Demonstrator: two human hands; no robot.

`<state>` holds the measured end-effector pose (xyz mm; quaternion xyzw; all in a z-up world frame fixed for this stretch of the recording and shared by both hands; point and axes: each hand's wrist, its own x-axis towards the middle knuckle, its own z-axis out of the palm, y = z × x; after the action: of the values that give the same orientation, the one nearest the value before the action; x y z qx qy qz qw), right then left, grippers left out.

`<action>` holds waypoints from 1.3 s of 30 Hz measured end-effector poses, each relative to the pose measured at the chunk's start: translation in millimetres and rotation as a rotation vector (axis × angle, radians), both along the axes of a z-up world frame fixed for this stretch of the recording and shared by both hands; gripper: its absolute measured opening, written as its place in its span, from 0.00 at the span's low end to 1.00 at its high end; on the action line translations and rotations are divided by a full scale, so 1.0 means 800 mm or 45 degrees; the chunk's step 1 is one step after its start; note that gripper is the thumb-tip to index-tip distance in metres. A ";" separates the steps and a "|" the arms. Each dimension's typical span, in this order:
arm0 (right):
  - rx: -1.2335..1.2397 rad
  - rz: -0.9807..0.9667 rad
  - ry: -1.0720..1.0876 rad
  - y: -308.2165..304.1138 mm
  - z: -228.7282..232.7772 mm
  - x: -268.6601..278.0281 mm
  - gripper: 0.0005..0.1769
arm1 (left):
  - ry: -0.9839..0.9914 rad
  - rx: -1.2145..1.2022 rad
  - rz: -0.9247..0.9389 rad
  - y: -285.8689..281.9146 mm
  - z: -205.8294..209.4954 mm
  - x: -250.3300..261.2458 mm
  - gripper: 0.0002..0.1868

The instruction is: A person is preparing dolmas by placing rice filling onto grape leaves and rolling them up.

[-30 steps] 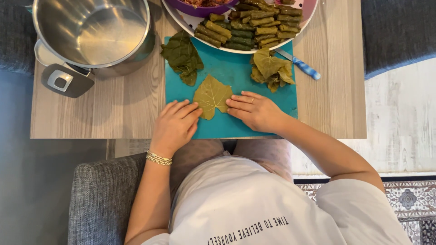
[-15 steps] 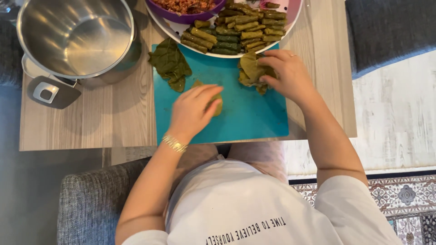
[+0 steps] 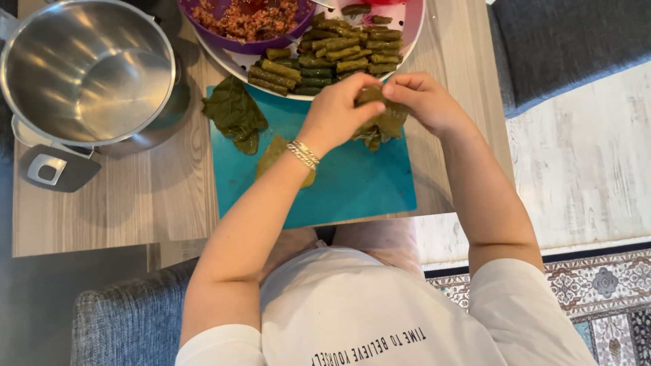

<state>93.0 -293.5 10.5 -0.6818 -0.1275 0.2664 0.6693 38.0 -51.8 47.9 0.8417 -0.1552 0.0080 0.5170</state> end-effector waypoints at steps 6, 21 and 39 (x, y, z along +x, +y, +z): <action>0.488 -0.106 0.335 0.000 -0.024 -0.040 0.27 | 0.285 -0.307 -0.003 0.013 -0.008 -0.012 0.14; 0.811 -0.335 0.184 0.046 -0.031 -0.156 0.18 | 0.570 -0.933 0.048 0.035 -0.080 -0.124 0.15; -0.650 0.184 -0.706 0.056 0.071 -0.162 0.25 | 0.027 0.264 -0.174 0.054 0.000 -0.108 0.12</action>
<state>-36.5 -248.7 67.0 -0.8620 -0.2809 0.1415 0.3975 -48.3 -8.4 47.9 0.8781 -0.2067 -0.0523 0.4282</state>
